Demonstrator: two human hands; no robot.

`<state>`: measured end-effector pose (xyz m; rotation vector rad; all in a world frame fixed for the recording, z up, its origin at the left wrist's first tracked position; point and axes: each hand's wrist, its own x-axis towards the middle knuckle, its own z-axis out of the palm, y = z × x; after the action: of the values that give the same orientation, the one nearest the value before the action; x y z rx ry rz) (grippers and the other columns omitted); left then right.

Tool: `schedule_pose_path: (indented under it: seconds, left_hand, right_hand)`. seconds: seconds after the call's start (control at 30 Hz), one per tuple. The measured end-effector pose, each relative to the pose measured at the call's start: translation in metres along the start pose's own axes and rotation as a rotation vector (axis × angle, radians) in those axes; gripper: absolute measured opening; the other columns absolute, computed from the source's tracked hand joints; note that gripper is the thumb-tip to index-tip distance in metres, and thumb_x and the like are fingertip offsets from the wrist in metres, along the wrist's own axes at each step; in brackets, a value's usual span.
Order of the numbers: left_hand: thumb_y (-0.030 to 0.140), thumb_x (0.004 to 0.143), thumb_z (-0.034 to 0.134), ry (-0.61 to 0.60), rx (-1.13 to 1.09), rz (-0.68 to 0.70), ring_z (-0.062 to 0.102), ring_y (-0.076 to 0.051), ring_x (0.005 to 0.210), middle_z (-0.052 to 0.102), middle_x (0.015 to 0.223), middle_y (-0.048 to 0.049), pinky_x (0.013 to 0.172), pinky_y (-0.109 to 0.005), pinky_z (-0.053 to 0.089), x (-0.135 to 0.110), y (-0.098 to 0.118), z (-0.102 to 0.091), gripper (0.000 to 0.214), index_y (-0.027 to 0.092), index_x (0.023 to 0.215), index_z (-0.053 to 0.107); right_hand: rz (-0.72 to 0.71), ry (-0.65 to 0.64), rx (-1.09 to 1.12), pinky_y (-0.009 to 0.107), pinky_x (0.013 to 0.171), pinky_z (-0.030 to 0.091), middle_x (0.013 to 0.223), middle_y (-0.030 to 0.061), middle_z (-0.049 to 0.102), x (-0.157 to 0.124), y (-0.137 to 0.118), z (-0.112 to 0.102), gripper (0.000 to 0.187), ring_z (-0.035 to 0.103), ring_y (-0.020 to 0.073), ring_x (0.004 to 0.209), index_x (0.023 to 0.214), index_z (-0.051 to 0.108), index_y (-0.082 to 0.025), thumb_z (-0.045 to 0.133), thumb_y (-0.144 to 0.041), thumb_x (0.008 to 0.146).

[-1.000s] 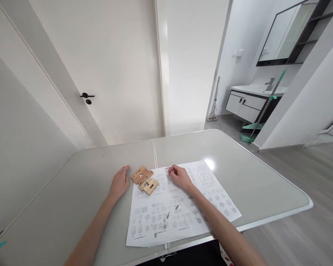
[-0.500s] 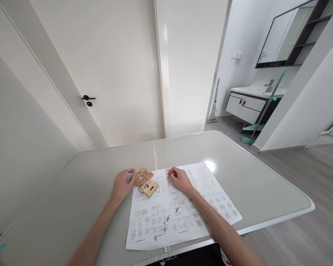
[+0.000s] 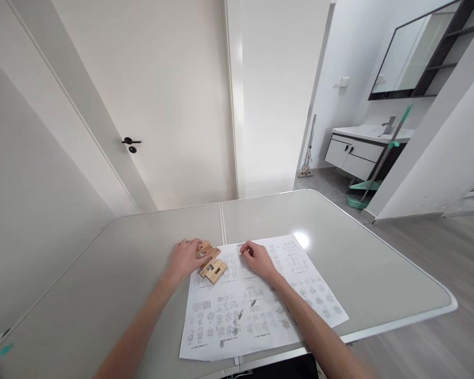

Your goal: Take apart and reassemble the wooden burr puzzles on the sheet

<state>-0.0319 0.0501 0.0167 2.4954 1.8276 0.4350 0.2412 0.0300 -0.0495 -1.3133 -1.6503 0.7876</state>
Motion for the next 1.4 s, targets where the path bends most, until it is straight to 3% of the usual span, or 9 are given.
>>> schedule_pose_path:
  seconds: [0.13,0.47,0.9,1.4]
  left_hand:
    - [0.048,0.076,0.074,-0.084,0.147,-0.042,0.069,-0.038,0.096,0.075,0.087,-0.0137,0.087,-0.045,0.045,0.011,0.012,-0.007,0.032,0.021,0.094,0.07]
    - [0.04,0.07,0.08,-0.172,0.24,-0.105,0.07,-0.037,0.096,0.077,0.09,-0.017,0.089,-0.044,0.041,0.019,0.025,-0.022,0.027,0.018,0.084,0.072]
    - [0.037,0.067,0.074,-0.211,0.291,-0.124,0.07,-0.034,0.094,0.076,0.088,-0.0172,0.09,-0.04,0.039,0.016,0.02,-0.028,0.031,0.015,0.089,0.073]
    - [0.038,0.065,0.072,-0.235,0.297,-0.114,0.072,-0.032,0.09,0.076,0.084,-0.0129,0.085,-0.038,0.043,0.009,0.002,-0.033,0.026,0.02,0.084,0.073]
  right_hand:
    - [0.003,-0.004,-0.004,0.028,0.063,0.041,0.074,0.0001,0.069,0.0,0.0,0.0,0.021,0.056,0.0172,0.064,0.086,0.067,-0.02,0.048,-0.025,0.083]
    - [0.005,-0.015,0.006,0.028,0.063,0.042,0.078,0.0012,0.071,0.0,0.0,0.002,0.021,0.057,0.0176,0.064,0.087,0.068,-0.02,0.047,-0.025,0.083]
    - [0.006,-0.006,0.007,0.027,0.062,0.041,0.076,0.0011,0.071,0.0,0.0,0.003,0.02,0.055,0.0172,0.063,0.086,0.068,-0.021,0.048,-0.024,0.082]
    - [-0.011,-0.003,0.005,0.027,0.062,0.04,0.074,0.0011,0.068,0.001,0.006,0.006,0.02,0.056,0.0177,0.064,0.086,0.067,-0.021,0.048,-0.025,0.084]
